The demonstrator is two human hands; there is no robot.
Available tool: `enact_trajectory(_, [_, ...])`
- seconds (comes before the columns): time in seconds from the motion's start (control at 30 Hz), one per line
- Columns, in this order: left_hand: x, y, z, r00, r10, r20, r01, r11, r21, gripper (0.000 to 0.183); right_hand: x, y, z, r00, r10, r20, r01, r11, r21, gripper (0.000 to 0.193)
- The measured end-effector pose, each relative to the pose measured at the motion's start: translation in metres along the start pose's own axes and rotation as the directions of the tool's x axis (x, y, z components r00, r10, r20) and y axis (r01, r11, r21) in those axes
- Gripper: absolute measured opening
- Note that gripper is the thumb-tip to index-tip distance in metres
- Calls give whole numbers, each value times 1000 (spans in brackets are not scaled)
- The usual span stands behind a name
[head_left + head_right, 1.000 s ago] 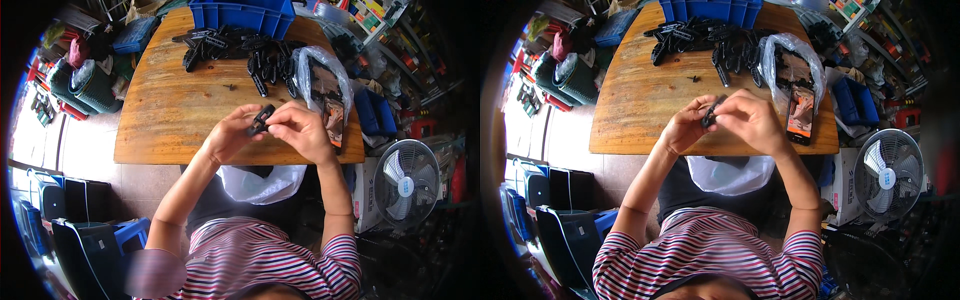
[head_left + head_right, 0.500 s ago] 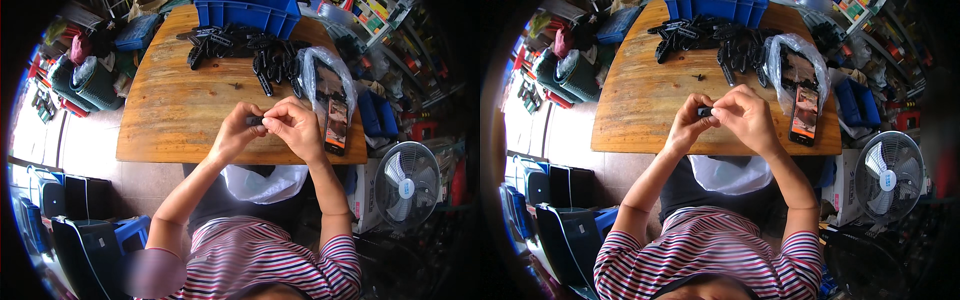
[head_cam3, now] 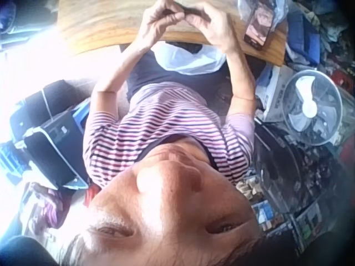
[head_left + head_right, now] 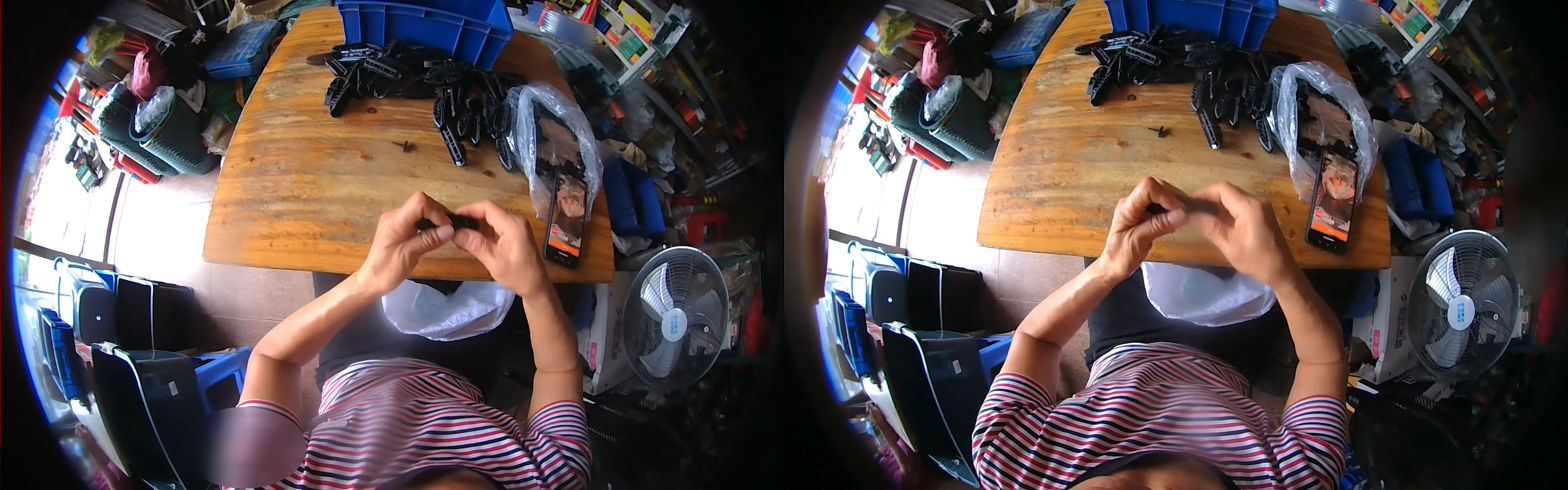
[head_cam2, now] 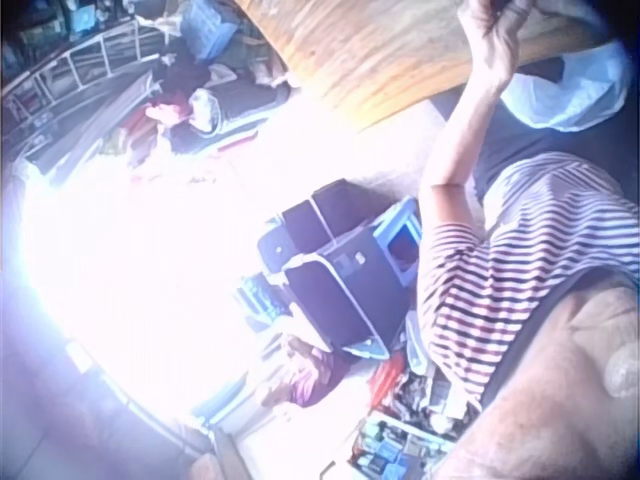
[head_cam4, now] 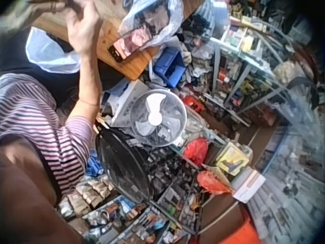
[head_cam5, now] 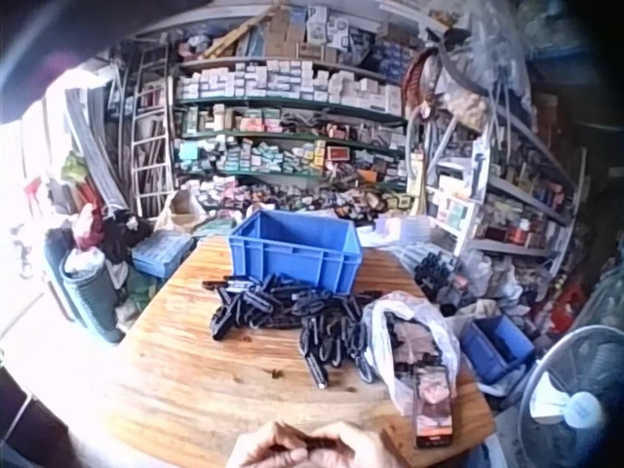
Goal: The person sorts and inspects black plastic industrial parts by hand on a wooden workbench.
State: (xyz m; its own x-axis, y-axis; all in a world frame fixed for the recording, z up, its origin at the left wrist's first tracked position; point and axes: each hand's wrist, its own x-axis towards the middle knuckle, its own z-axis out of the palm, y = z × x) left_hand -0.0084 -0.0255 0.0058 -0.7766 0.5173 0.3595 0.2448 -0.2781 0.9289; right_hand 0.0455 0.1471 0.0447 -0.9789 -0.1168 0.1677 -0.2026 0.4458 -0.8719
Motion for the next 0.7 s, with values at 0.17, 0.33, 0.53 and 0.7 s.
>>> enact_trajectory(0.17, [15,19,-5,859,-43,510,-56,982,179,34,-54,3,18,971,3,-240,-17,998,-58,27])
enact_trajectory(0.33, [101,-33,-106,941,193,276,-325,300,897,37,-98,51,45,962,-164,-219,67,918,-392,29])
enact_trajectory(0.53, [141,-91,-184,953,241,182,-182,-25,983,10,-92,43,22,990,-136,-20,115,898,-426,17])
enact_trajectory(0.7, [129,-62,-168,977,211,24,-44,92,995,10,-6,35,-76,950,-14,-312,-23,993,-113,9])
